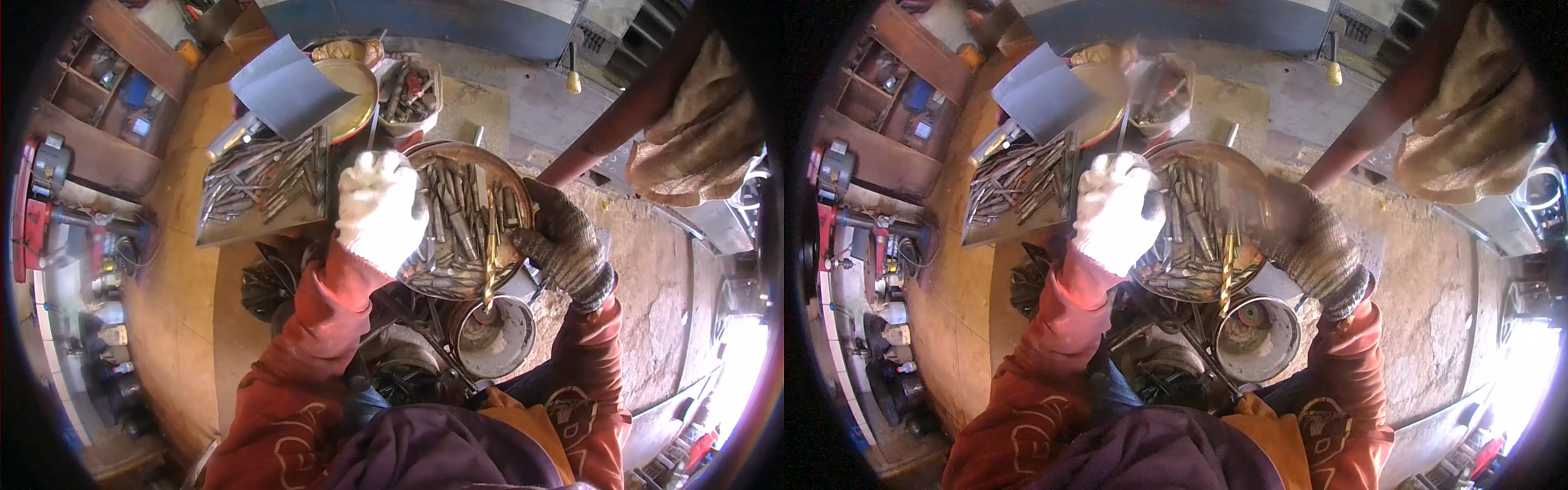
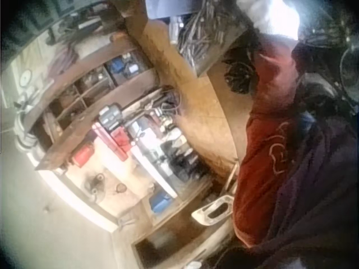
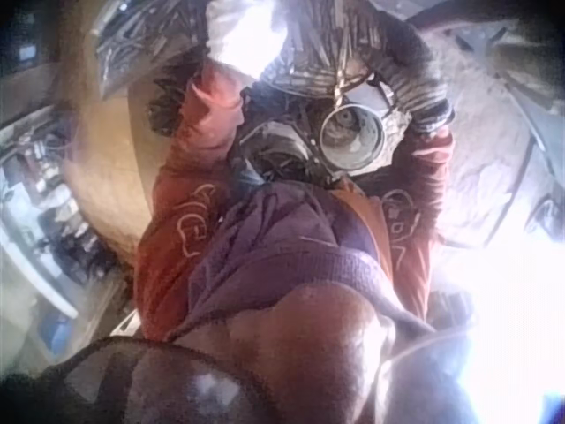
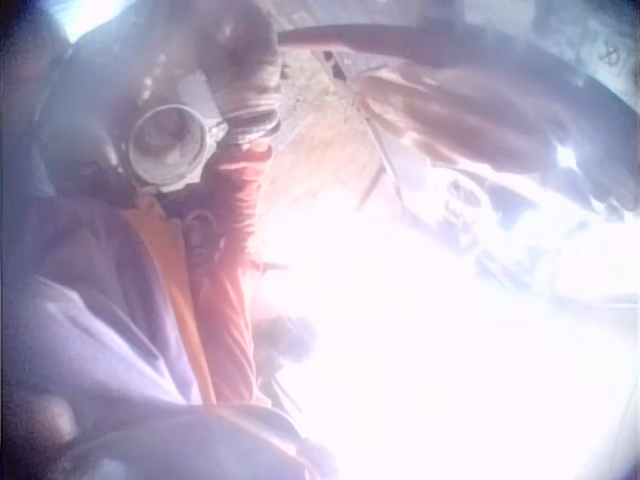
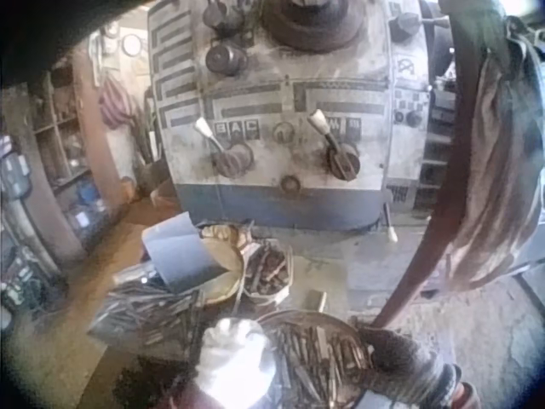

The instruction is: The person looks through several containers of small metal pieces by hand, picking up one drill bit to look at it before putting it back into the tray.

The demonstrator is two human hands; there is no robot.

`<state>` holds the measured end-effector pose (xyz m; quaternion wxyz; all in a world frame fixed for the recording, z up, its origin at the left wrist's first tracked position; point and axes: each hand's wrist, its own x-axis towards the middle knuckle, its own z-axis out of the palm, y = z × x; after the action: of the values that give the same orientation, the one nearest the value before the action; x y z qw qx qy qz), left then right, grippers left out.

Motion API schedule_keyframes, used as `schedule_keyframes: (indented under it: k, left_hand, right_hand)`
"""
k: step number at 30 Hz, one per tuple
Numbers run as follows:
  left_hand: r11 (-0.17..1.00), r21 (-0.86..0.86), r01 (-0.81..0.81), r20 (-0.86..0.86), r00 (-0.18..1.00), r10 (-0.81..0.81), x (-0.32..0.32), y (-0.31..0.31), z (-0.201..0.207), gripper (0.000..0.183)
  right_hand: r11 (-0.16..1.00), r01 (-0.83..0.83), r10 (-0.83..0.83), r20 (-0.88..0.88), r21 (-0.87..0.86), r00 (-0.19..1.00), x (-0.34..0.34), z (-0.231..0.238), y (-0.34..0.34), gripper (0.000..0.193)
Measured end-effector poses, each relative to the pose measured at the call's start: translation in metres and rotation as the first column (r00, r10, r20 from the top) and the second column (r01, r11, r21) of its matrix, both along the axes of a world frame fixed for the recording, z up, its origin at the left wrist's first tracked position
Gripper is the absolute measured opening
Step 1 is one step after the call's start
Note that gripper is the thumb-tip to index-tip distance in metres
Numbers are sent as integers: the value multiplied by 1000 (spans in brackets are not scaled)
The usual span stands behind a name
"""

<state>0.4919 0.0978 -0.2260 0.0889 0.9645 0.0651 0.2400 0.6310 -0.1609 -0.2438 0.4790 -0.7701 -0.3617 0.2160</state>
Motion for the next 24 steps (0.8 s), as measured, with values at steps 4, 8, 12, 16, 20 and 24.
schedule_keyframes:
  k: [4, 8, 12, 16, 20, 24]
  left_hand:
    - [993, -119, -5, 193, 981, 28, -4, 4, -8, 26]
    - [973, -158, 168, 185, 973, -138, -2, 3, 0, 21]
    - [956, -145, 256, 216, 951, -222, 4, 5, 8, 21]
    - [984, 73, 161, 58, 985, -165, 45, 19, 14, 14]
    - [956, 184, 230, -193, 962, -194, 78, 27, -7, 15]
    - [961, 52, 272, -325, 915, -241, 80, 44, -1, 15]
  right_hand:
    - [1000, -21, 20, -174, -6, 985, 4, 19, -7, 68]
    - [984, 151, -131, -183, 98, 974, 2, 17, -10, 63]
    - [985, 135, -128, -75, 106, 989, 6, 12, -5, 53]
    - [994, 105, -97, -159, 42, 983, -1, 25, 12, 48]
    - [994, 82, -92, -155, -70, 984, 0, 35, 19, 45]
    - [992, 128, -129, -213, -21, 969, -1, 19, 15, 46]
